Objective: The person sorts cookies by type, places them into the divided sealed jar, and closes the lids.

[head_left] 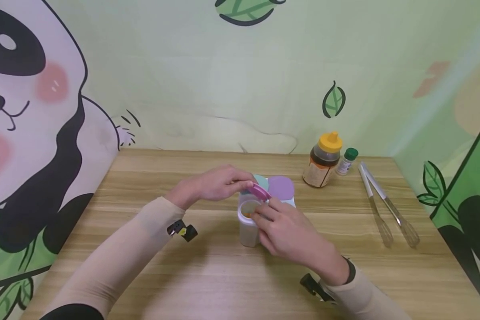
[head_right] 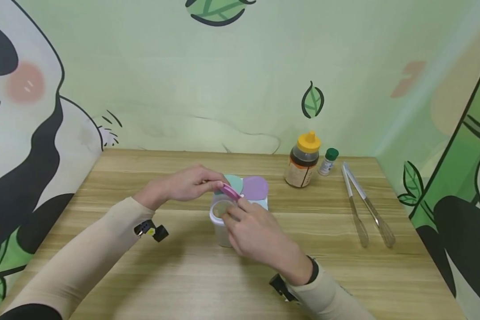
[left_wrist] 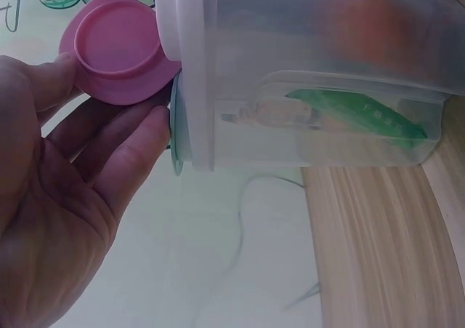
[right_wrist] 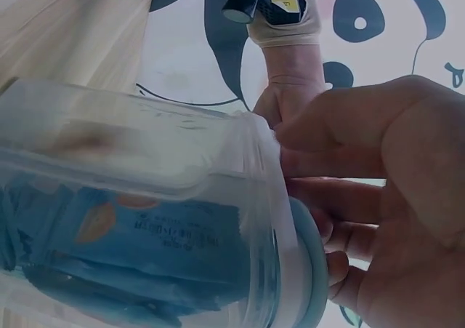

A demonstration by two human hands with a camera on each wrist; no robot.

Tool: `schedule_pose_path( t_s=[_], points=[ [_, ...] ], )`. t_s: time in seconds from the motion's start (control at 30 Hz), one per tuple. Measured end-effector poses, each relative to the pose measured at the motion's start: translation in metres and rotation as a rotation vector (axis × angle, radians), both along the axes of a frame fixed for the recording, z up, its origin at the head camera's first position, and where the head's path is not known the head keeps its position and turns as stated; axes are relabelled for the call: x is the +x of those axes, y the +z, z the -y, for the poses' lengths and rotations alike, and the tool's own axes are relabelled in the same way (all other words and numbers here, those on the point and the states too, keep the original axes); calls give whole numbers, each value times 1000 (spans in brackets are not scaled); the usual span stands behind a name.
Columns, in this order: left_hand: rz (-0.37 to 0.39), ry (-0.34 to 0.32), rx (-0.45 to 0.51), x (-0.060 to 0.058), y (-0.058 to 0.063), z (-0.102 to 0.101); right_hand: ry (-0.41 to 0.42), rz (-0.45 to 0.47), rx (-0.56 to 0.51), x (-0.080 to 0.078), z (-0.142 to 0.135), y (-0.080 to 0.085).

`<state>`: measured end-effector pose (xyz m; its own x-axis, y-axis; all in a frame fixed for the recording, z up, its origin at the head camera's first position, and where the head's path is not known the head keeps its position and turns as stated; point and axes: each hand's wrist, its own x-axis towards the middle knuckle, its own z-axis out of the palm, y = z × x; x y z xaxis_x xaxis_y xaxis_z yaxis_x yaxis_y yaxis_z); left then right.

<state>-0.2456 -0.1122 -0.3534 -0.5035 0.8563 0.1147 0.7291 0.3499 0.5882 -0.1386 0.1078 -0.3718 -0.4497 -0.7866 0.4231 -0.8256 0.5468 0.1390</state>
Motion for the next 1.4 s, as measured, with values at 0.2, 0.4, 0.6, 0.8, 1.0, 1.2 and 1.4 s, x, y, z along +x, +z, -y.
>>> schedule_pose_path(
  t_s=[0.2,0.4,0.6,0.8,1.0,1.2,1.4],
  points=[
    [0,-7,-1,0,-1,0,27,12,-51,0,-2,-1],
    [7,-12,5,1,-1,1,72,54,-137,1,-5,2],
    [23,-33,25,1,-2,4,152,100,-218,-1,-13,8],
    [33,-52,33,1,-4,6,239,100,-351,-6,-22,17],
    [38,-69,58,4,-8,11,246,72,-398,-12,-27,19],
    [4,-116,108,6,-15,15,221,70,-431,-17,-32,19],
    [-109,-159,128,7,-23,17,203,57,-463,-24,-38,21]
  ],
)
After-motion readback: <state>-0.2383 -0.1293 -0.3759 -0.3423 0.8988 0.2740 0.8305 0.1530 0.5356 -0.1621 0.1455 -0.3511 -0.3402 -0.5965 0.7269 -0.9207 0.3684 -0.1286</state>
